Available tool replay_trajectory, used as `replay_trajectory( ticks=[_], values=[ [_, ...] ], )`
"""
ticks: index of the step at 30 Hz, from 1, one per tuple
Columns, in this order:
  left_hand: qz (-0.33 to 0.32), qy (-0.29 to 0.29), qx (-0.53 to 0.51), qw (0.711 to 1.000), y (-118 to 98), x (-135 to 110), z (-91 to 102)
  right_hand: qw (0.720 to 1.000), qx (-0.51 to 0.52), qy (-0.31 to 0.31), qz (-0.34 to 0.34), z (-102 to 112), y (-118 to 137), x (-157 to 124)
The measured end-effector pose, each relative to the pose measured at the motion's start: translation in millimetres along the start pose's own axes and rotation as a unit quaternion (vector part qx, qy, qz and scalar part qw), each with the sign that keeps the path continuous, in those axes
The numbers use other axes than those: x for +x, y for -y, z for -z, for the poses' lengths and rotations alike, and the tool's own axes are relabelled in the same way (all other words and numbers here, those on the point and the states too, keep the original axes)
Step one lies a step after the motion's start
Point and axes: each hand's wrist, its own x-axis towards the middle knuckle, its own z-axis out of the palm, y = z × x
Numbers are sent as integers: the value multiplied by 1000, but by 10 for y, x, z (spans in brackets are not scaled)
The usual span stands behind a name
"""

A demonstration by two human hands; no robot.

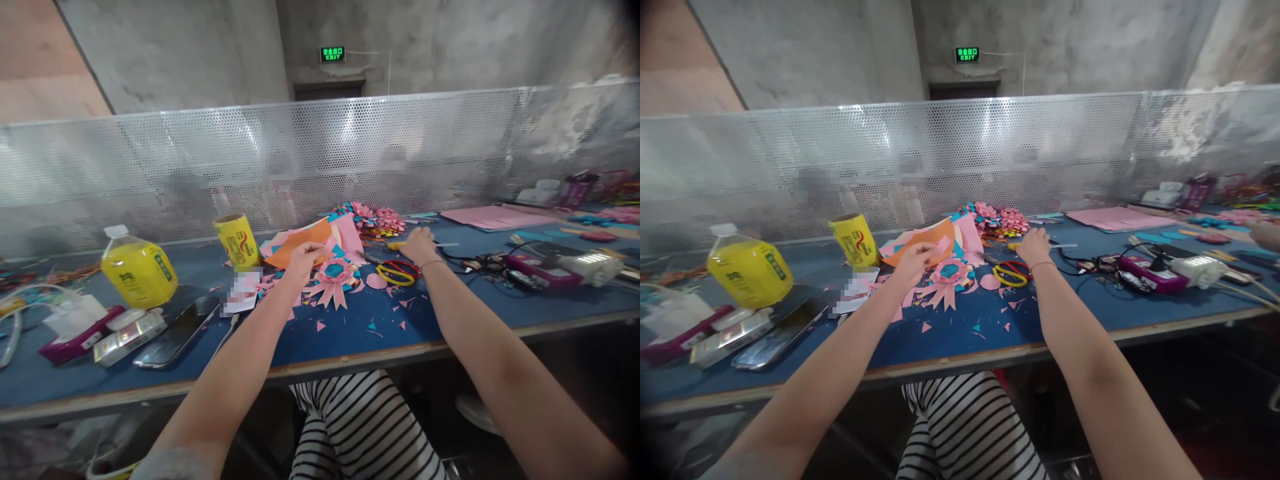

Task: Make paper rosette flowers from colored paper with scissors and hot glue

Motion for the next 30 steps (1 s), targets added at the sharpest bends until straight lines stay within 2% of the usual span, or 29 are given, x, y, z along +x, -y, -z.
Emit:
replay_trajectory(
  ticks=[2,3,4,7,10,12,19,22,24,25,27,30],
  values=[
    [10,14,-31,999,-4,-3,-13,993,82,13,89,30,186,-40],
    [15,24,-44,999,-6,-8,-22,980,142,32,134,39,286,-74],
    [20,32,-54,998,-8,-16,-32,962,203,60,175,43,387,-120],
    [33,37,-71,996,-12,-43,-64,881,362,140,269,27,657,-322],
    [41,38,-64,996,-2,-58,-86,821,446,196,297,7,844,-527],
    [42,41,-56,997,12,-60,-95,800,482,216,284,1,919,-611],
    [36,70,-3,997,8,-71,-147,783,533,248,202,-30,998,-655],
    [9,20,107,994,16,-36,-111,778,555,251,152,-30,978,-647],
    [-23,-33,253,967,40,-10,-45,785,554,259,95,-18,944,-645],
    [-33,-35,325,945,57,0,-6,793,542,268,67,-9,923,-648],
    [-44,18,418,907,94,8,65,807,510,297,26,15,877,-664],
    [-51,91,485,868,132,12,118,807,479,344,29,56,837,-706]
  ],
)
